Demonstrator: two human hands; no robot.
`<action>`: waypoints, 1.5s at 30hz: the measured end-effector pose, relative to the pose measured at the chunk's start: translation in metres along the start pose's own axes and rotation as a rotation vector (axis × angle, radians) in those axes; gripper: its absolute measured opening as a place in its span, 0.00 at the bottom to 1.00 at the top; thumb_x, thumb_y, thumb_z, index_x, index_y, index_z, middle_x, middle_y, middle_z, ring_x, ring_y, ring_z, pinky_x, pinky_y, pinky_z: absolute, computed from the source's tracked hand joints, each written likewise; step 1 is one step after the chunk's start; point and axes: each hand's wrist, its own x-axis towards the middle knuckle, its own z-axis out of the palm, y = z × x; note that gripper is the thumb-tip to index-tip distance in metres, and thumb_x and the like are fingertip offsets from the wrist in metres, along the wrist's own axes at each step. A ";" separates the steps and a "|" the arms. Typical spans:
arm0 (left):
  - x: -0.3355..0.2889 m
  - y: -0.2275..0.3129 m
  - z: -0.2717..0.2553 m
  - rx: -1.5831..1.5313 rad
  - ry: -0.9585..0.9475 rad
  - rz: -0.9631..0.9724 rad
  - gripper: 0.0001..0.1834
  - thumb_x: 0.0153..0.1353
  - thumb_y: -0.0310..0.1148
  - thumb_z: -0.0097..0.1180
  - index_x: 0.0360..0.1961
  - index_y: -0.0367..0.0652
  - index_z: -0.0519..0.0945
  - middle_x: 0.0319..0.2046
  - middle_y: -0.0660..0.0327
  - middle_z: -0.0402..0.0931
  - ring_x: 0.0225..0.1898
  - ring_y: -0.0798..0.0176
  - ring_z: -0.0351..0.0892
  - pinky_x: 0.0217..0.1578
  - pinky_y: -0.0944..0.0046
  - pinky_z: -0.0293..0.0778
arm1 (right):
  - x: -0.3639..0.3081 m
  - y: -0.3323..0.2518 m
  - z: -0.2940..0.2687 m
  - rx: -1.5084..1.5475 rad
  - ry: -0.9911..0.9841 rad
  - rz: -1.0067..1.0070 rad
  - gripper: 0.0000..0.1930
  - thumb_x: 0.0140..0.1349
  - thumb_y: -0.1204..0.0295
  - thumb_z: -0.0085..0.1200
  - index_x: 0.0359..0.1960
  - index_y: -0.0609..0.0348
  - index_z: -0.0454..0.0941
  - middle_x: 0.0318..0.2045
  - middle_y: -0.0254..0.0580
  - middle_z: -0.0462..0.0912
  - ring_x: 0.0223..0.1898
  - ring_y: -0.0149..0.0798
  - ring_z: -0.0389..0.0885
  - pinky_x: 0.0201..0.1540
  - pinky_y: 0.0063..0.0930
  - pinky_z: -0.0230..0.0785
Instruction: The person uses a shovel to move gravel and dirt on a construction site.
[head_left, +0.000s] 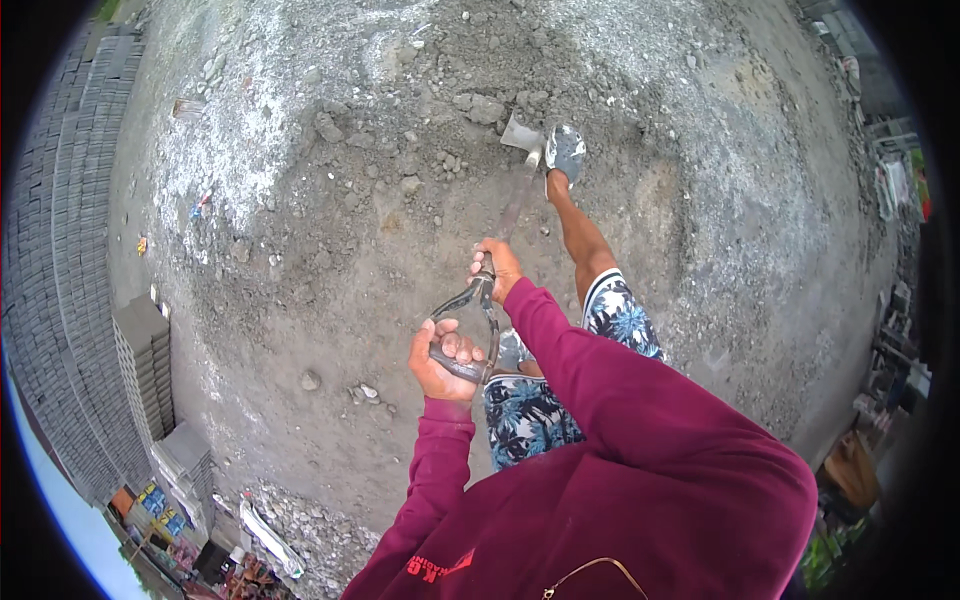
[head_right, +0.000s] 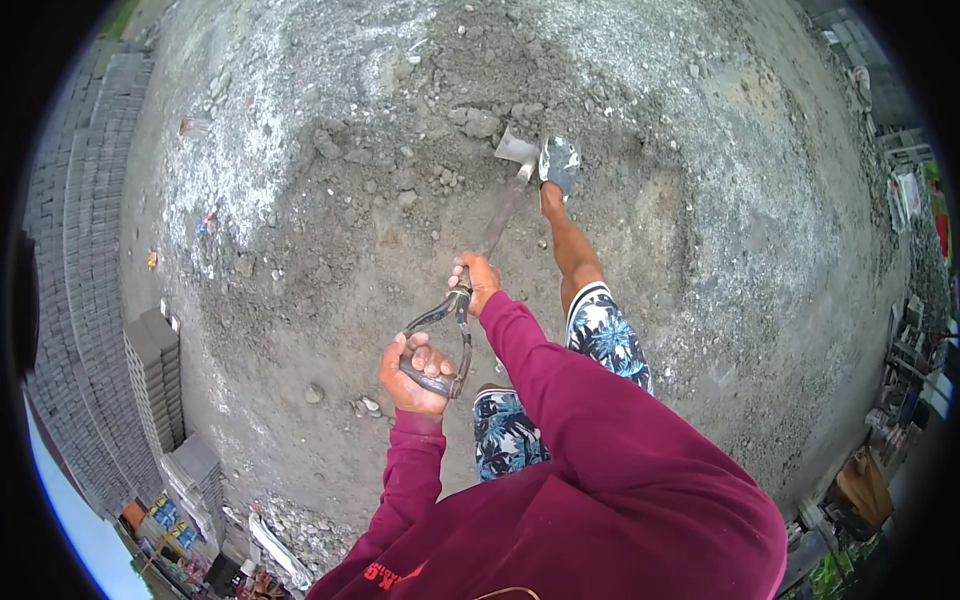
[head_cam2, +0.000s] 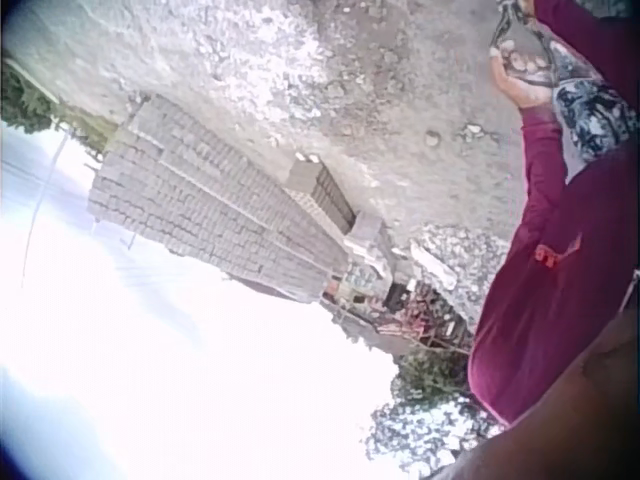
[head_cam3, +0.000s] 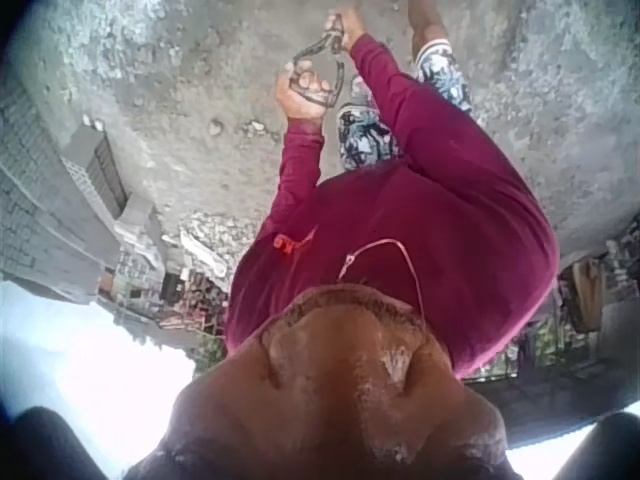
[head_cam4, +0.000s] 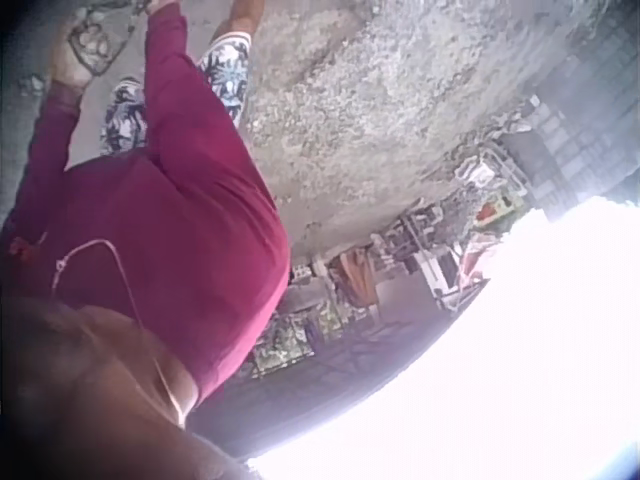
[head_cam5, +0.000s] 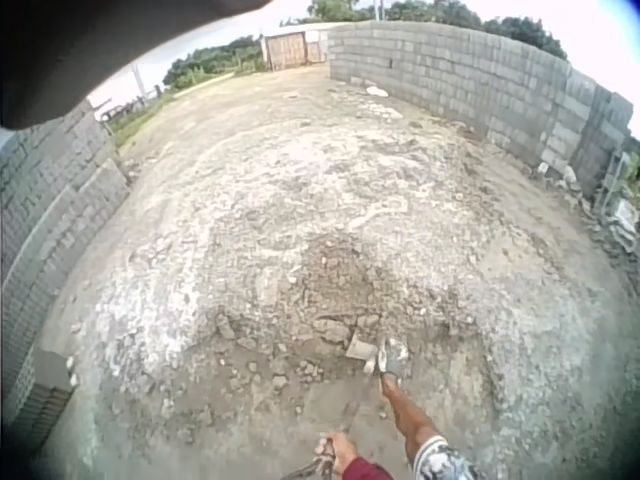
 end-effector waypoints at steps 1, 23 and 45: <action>-0.003 -0.013 -0.005 -0.021 0.021 -0.012 0.19 0.60 0.45 0.47 0.29 0.39 0.81 0.11 0.69 0.65 0.14 0.67 0.66 0.23 0.60 0.69 | -0.001 -0.001 -0.009 -0.047 0.042 -0.020 0.04 0.51 0.71 0.53 0.26 0.55 0.71 0.16 0.34 0.71 0.14 0.34 0.71 0.18 0.39 0.66; 0.098 -0.084 -0.196 0.074 0.856 0.027 0.36 0.50 0.72 0.50 0.24 0.44 0.68 0.11 0.66 0.59 0.12 0.66 0.62 0.14 0.63 0.61 | 0.172 0.001 -0.091 -0.481 0.406 -0.021 0.24 0.48 0.71 0.60 0.47 0.69 0.68 0.28 0.55 0.76 0.21 0.51 0.78 0.25 0.47 0.76; 0.140 -0.056 -0.138 0.202 1.194 0.071 0.29 0.58 0.60 0.44 0.18 0.43 0.66 0.09 0.62 0.60 0.08 0.61 0.61 0.10 0.59 0.61 | 0.279 -0.135 -0.022 -0.607 0.525 -0.027 0.08 0.50 0.75 0.56 0.30 0.65 0.72 0.20 0.44 0.75 0.17 0.43 0.76 0.21 0.42 0.72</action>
